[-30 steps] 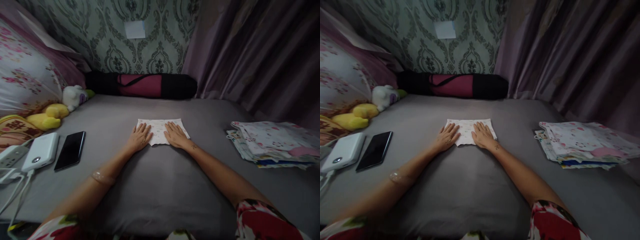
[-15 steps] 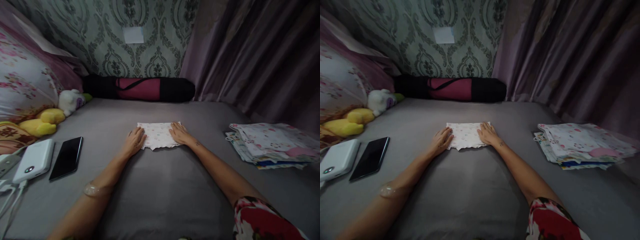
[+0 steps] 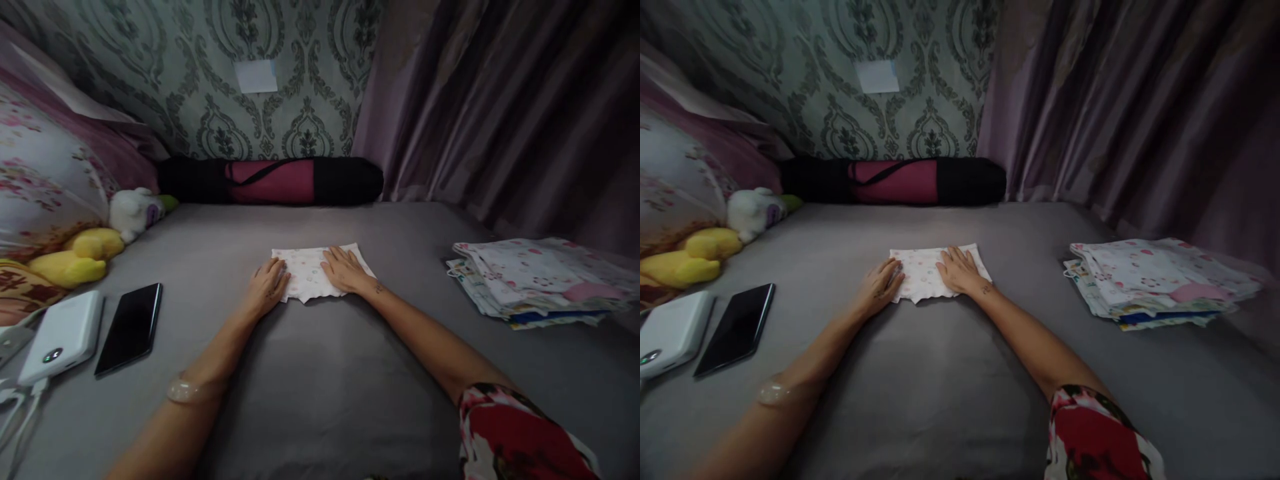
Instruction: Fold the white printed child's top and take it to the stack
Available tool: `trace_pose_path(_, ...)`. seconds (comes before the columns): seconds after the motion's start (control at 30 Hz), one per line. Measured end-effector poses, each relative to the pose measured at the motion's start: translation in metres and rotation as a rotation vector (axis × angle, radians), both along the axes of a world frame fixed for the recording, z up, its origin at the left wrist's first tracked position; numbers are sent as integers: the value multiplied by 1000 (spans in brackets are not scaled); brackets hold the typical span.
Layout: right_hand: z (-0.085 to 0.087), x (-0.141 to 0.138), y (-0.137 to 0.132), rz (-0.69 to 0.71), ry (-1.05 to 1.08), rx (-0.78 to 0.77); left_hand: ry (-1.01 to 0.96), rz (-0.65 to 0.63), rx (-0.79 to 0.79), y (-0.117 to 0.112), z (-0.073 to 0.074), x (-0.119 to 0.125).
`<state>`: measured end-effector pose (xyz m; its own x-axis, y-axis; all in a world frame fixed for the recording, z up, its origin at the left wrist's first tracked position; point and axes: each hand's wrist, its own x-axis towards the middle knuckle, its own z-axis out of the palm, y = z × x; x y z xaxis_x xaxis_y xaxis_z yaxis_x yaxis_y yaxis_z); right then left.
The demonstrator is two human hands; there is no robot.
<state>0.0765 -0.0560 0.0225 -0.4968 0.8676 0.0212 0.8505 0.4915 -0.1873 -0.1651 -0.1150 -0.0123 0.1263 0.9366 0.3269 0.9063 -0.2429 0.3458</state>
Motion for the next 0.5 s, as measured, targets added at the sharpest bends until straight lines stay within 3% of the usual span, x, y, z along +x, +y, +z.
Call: trace_pose_path(0.5,9,-31,-13,22,18,-24,-26,32,35,4,-4,-4)
